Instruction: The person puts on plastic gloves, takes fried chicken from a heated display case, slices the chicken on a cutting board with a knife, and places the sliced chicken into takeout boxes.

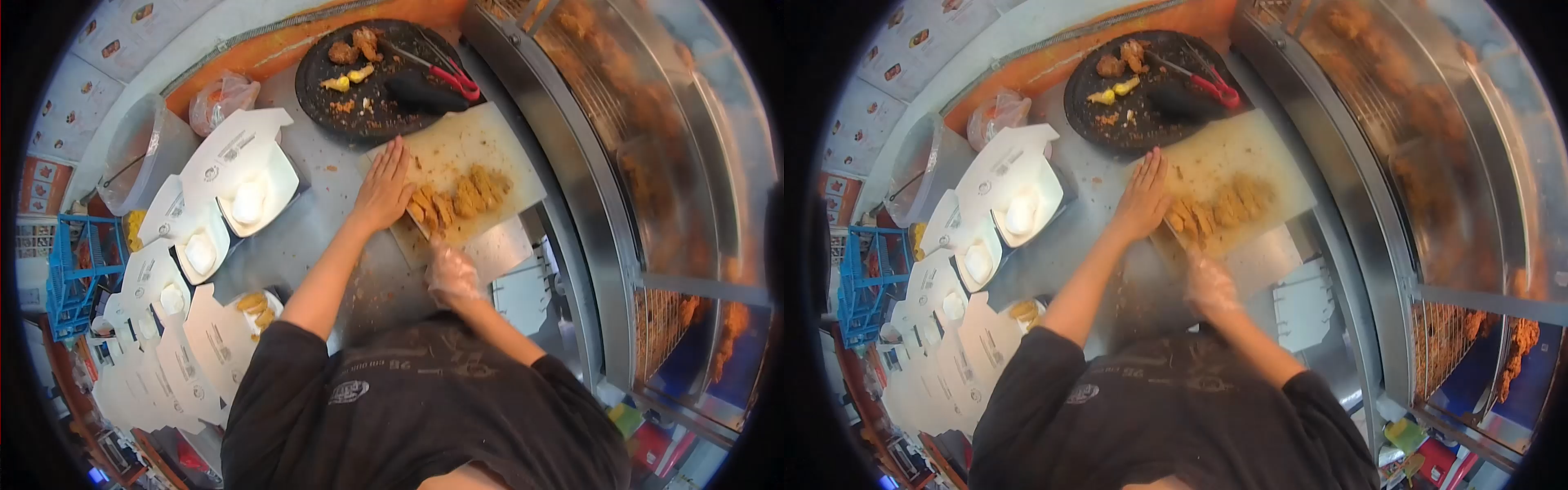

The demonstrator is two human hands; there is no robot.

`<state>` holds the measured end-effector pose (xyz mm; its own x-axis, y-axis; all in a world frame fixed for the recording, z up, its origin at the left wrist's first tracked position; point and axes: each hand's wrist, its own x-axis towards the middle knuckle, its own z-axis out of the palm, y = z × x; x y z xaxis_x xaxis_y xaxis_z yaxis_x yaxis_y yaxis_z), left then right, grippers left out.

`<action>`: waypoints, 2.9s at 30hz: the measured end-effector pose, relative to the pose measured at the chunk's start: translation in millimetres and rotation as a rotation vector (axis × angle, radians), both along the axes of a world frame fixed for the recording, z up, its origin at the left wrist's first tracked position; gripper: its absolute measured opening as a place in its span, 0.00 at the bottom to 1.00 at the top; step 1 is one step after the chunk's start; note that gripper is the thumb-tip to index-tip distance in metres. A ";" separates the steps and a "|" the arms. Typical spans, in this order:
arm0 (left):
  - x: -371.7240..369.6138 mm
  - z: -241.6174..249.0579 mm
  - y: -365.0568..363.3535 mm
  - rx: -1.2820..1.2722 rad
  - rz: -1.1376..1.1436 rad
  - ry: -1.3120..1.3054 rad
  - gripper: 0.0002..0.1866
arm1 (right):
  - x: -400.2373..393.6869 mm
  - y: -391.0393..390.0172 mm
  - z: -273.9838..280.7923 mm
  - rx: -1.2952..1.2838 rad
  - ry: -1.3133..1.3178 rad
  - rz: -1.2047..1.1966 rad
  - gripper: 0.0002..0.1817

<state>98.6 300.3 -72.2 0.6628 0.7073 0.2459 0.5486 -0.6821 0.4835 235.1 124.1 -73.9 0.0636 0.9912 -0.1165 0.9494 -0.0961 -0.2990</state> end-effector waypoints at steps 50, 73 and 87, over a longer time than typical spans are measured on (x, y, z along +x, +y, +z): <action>-367.4 177.4 -319.4 1.063 1.640 -0.384 0.05 | -73.5 121.4 199.4 0.181 0.653 0.143 0.28; -688.2 81.2 -396.8 0.236 1.360 -0.436 0.13 | -855.0 28.9 178.6 -0.021 0.238 1.705 0.25; -670.6 48.0 -392.7 0.306 1.496 -0.153 0.08 | -692.1 33.8 301.9 0.342 0.183 1.352 0.15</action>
<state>-572.0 -92.5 -24.2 -0.6318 0.5934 0.4987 0.7607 0.3510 0.5460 -457.0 157.9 228.0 -0.9377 0.2541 0.2370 0.1941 0.9488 -0.2492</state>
